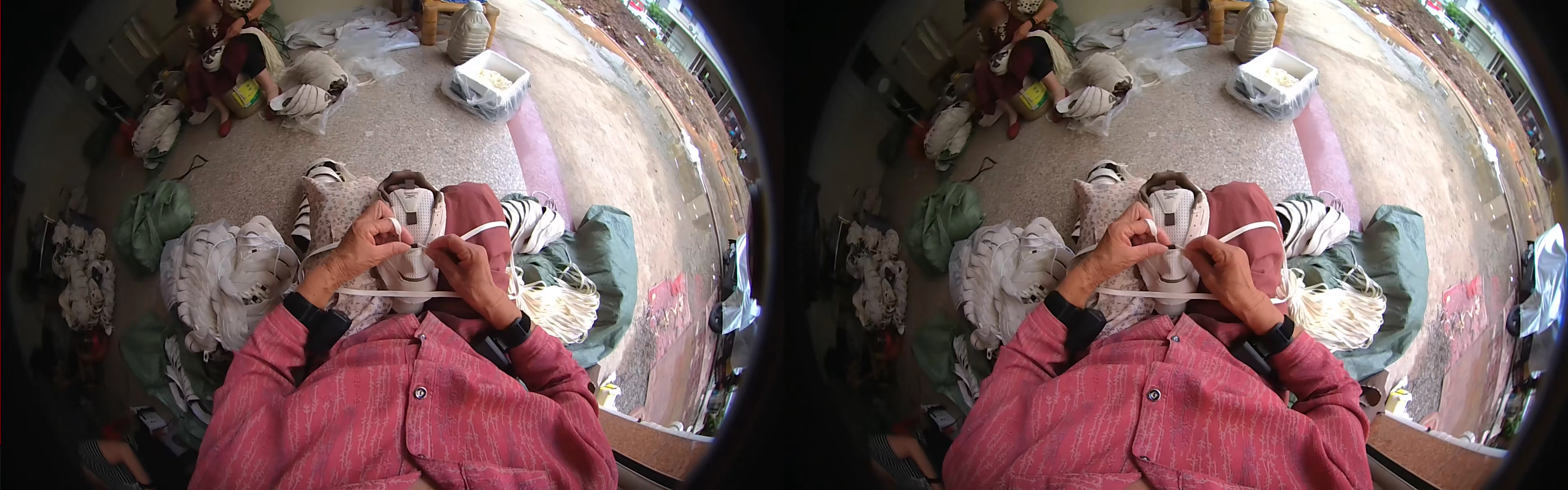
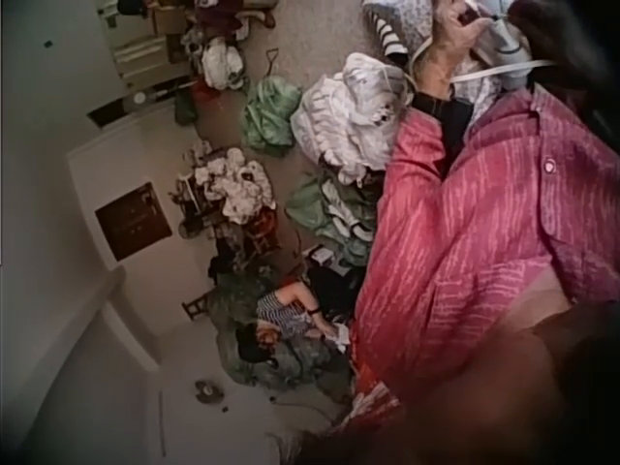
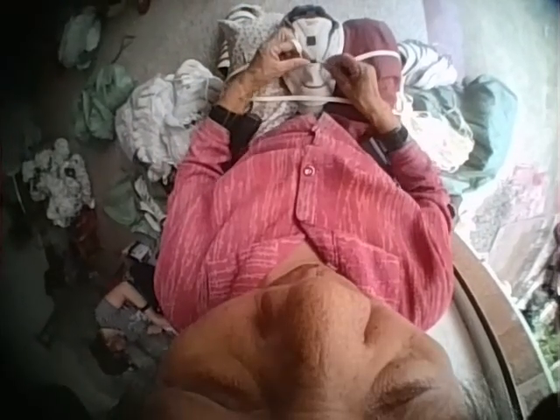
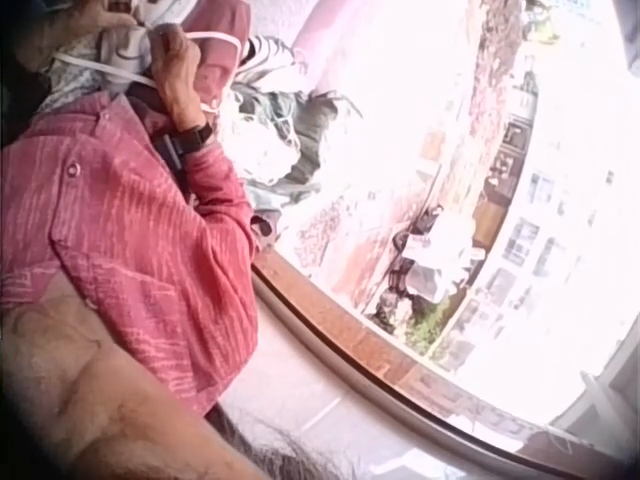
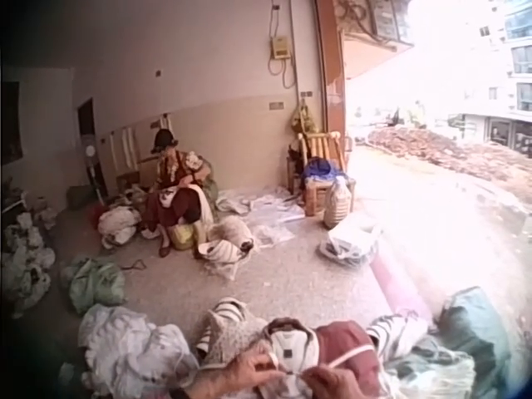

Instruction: Insert and thread laces into the eyelets of a shoe upper.

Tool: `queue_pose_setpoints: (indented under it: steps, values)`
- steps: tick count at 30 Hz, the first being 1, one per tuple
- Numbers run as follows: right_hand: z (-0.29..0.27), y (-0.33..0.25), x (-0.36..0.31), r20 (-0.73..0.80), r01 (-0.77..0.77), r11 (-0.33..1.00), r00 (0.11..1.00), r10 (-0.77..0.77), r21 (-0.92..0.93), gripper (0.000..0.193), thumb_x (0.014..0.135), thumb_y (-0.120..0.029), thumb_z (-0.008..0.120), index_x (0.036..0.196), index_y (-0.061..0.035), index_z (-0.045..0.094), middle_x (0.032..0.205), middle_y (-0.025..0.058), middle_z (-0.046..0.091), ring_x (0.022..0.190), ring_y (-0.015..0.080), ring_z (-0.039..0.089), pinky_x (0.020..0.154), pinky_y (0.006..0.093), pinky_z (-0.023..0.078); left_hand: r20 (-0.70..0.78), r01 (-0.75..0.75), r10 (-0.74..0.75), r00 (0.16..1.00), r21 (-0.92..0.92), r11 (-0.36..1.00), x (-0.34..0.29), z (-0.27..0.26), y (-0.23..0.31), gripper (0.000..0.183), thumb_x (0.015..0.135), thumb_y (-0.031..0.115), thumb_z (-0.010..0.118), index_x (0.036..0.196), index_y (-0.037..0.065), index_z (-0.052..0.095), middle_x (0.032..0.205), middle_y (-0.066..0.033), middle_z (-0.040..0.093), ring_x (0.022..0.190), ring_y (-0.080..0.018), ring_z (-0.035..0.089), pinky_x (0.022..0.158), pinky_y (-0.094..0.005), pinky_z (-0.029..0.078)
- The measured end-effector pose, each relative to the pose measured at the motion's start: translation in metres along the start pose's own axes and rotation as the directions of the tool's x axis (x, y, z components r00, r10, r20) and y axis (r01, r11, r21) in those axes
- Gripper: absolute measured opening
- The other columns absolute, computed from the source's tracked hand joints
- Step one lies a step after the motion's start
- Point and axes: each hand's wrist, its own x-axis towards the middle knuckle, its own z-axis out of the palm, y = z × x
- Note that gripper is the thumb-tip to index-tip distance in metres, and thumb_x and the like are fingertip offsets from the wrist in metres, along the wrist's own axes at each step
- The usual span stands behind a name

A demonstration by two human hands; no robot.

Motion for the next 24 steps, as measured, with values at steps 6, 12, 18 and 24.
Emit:
queue_pose_setpoints:
  steps: [6, 12, 18, 24]
  values:
    - [0.002, 0.005, 0.004, 0.014, 0.197, 0.971, 0.980, -0.197, -0.138, 0.009, 0.083, -0.006, 0.065, 0.092, -0.0041, 0.064, 0.082, 0.0122, 0.065, 0.076, 0.0281, 0.067, 0.065, 0.0337, 0.052, -0.038, -0.055, 0.053, 0.998, -0.039, 0.998, 0.000, 0.002, 0.000, 0.013, 0.076, 0.009, 0.078, 0.087, 0.005, 0.073, 0.090, 0.0018, 0.042, 0.085, -0.0091, 0.047, 0.073, -0.0216, 0.042]
    - [-0.003, 0.001, 0.008, 0.134, 0.377, 0.834, 0.926, -0.353, -0.403, 0.012, 0.082, -0.006, 0.062, 0.094, -0.0072, 0.062, 0.083, 0.0101, 0.061, 0.074, 0.0299, 0.063, 0.062, 0.0383, 0.051, -0.036, -0.085, 0.084, 0.996, -0.004, 0.996, 0.000, 0.001, -0.003, 0.013, 0.076, 0.009, 0.078, 0.087, 0.005, 0.073, 0.090, 0.0016, 0.042, 0.087, -0.0102, 0.046, 0.075, -0.0223, 0.042]
    - [-0.005, -0.012, 0.026, 0.260, 0.424, 0.830, 0.901, -0.347, -0.362, 0.010, 0.087, -0.011, 0.057, 0.095, -0.0060, 0.059, 0.086, 0.0111, 0.061, 0.075, 0.0320, 0.064, 0.061, 0.0401, 0.050, -0.028, -0.082, 0.085, 0.996, 0.074, 0.994, 0.000, 0.000, -0.002, 0.013, 0.076, 0.008, 0.078, 0.088, 0.006, 0.073, 0.090, 0.0010, 0.043, 0.088, -0.0110, 0.047, 0.076, -0.0230, 0.042]
    - [-0.012, -0.015, 0.021, 0.254, 0.216, 0.901, 0.959, -0.124, -0.377, 0.012, 0.090, -0.012, 0.054, 0.100, -0.0053, 0.054, 0.086, 0.0148, 0.061, 0.076, 0.0342, 0.064, 0.061, 0.0421, 0.049, -0.021, -0.055, 0.061, 0.998, 0.205, 0.977, -0.007, -0.008, 0.001, 0.022, 0.076, 0.006, 0.077, 0.096, 0.006, 0.070, 0.094, -0.0013, 0.049, 0.082, -0.0110, 0.054, 0.067, -0.0233, 0.047]
